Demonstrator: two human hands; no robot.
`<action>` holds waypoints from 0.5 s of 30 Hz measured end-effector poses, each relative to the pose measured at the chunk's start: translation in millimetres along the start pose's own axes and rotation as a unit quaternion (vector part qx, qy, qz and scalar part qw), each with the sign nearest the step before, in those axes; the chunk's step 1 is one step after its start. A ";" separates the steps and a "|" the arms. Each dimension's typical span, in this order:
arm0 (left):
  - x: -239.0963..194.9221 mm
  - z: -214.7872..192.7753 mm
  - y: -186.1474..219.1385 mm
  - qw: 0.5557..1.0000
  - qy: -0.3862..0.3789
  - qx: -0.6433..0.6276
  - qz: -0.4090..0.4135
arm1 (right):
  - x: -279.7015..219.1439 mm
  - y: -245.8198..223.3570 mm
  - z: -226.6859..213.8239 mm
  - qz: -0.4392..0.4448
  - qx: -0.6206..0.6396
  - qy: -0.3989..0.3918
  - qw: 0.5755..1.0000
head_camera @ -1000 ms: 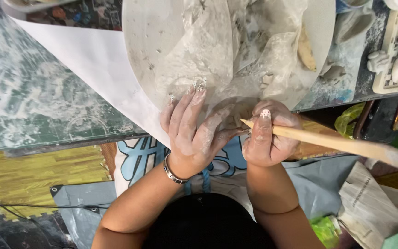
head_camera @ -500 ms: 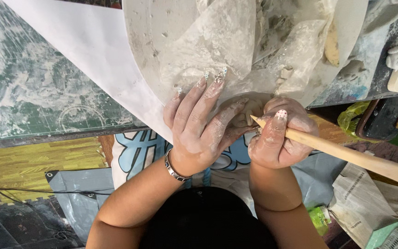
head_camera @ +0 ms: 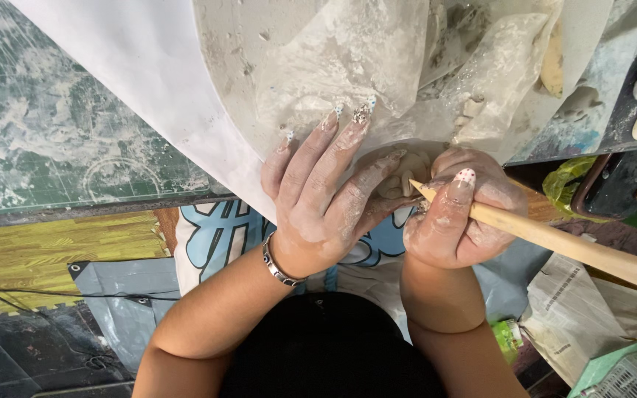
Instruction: The person shapes a small piece of clay into a figurine using their hands and a wooden modeling tool. They roll the clay into a ball, then use the tool to carve and refine details on the surface of the small sculpture.
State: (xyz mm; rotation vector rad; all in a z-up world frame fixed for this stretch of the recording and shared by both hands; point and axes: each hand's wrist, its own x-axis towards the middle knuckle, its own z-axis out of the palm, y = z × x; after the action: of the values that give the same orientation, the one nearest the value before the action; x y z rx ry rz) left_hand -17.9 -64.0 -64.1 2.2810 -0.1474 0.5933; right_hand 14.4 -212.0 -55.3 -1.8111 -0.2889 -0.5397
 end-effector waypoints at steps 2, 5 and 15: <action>-0.7 0.9 0.0 1.000 0.003 0.002 -0.001 | -0.4 0.4 0.6 -0.002 0.003 0.005 1.000; -2.1 1.0 -0.4 1.000 0.001 0.005 0.002 | -1.9 0.8 1.3 -0.009 -0.004 0.012 1.000; -1.7 0.5 -1.2 1.000 0.005 0.006 0.007 | -1.1 2.9 1.7 -0.026 -0.019 0.013 0.999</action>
State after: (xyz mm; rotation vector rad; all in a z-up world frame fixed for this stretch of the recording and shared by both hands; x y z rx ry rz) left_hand -18.9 -63.6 -66.0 2.2894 -0.1551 0.6143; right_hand 15.2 -211.2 -58.7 -1.8360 -0.3099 -0.6095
